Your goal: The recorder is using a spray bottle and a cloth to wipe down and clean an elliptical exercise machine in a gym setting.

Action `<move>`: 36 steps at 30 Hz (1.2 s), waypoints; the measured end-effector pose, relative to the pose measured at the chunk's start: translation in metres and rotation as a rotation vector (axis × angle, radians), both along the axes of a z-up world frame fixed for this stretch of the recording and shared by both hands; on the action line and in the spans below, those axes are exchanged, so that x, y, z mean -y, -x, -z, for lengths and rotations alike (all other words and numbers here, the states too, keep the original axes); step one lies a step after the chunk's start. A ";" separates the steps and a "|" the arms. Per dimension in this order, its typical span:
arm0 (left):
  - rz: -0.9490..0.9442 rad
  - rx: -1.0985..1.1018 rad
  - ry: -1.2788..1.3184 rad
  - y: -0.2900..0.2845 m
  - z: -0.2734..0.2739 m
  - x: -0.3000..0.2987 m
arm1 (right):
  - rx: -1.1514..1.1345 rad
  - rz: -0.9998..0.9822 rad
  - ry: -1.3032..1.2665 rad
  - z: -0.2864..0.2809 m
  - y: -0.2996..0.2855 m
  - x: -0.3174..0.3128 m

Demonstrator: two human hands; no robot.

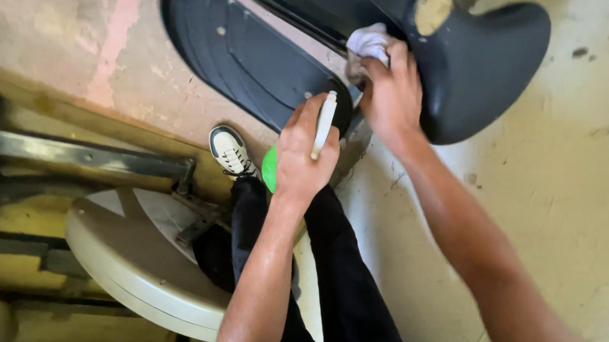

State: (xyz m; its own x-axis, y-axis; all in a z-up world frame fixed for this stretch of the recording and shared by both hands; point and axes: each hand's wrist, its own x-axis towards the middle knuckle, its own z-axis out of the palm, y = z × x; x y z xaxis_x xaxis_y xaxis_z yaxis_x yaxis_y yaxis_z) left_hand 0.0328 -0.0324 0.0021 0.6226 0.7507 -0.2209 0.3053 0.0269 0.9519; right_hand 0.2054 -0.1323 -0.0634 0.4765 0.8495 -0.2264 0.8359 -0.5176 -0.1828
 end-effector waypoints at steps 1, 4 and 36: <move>0.014 0.025 -0.011 -0.006 0.003 0.008 | -0.032 0.095 -0.049 -0.006 0.006 0.009; 0.070 -0.070 -0.048 -0.024 0.017 0.036 | -0.051 0.247 -0.339 0.002 0.028 0.067; 0.159 -0.179 0.017 -0.080 0.221 0.192 | -1.567 1.559 -1.529 0.423 -0.036 0.197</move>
